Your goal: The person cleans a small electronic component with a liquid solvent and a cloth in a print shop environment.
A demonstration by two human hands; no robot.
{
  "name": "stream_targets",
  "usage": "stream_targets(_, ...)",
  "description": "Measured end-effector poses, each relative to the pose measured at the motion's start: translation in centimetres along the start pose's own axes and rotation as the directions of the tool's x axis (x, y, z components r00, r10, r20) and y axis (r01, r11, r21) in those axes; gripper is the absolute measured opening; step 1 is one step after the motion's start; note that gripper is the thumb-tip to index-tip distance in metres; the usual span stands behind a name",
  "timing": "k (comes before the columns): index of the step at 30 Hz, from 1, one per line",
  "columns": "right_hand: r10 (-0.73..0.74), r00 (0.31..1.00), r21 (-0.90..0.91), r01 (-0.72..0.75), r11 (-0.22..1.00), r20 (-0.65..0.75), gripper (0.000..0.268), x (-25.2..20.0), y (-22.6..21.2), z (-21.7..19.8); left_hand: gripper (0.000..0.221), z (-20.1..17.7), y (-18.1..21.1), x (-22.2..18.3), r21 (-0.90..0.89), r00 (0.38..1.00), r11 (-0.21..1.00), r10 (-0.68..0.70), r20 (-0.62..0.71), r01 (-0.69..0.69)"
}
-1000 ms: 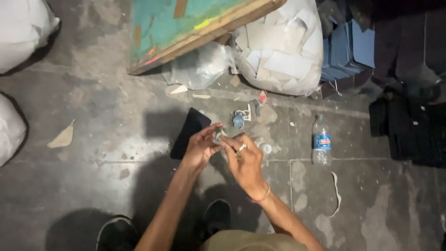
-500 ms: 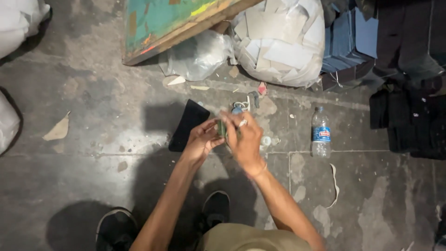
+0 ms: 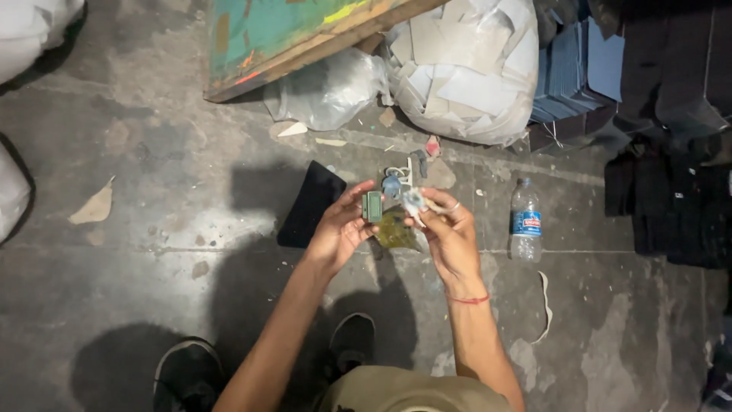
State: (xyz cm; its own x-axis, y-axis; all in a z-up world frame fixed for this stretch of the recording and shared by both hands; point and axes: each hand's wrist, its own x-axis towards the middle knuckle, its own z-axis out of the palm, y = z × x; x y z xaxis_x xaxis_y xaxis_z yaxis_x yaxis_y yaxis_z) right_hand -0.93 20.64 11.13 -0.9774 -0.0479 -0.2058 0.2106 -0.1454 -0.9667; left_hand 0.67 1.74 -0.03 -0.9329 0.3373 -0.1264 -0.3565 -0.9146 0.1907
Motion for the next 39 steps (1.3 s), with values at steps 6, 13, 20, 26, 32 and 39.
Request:
stream_targets(6,0.137,0.989,0.251,-0.147,0.957,0.058,0.03,0.1,1.3,-0.7,0.037,-1.6,-0.4,0.1,-0.037,0.999,0.999,0.004,-0.043,-0.006)
stream_targets(13,0.086,0.996,-0.022,-0.086,0.996,0.01,0.038,-0.9,-0.9,3.1,0.041,-0.2,0.3,-0.1,-0.016,0.998,1.0,-0.001,-0.062,0.0)
stream_targets(20,-0.404,0.894,-0.684,0.418,0.598,0.193,0.024,-2.0,-4.1,7.4,0.047,-0.1,-0.2,-0.1,0.021,1.0,1.0,0.012,-0.008,-0.012)
stream_targets(26,-0.442,0.767,-0.76,0.602,0.244,0.466,0.029,-3.6,-3.8,9.5,0.044,-2.4,-1.1,-0.1,0.027,0.997,0.998,0.051,-0.056,-0.049)
stream_targets(32,-0.447,0.804,-0.779,0.549,0.304,0.392,0.021,-1.0,-4.6,9.3,0.041,-3.1,-1.9,0.4,0.085,0.997,0.995,0.063,-0.046,-0.059)
stream_targets(39,-0.392,0.747,-0.699,0.655,0.288,0.537,0.02,-3.2,-4.9,9.8,0.047,-2.8,-0.3,0.4,0.103,0.992,0.989,0.11,-0.058,-0.104)
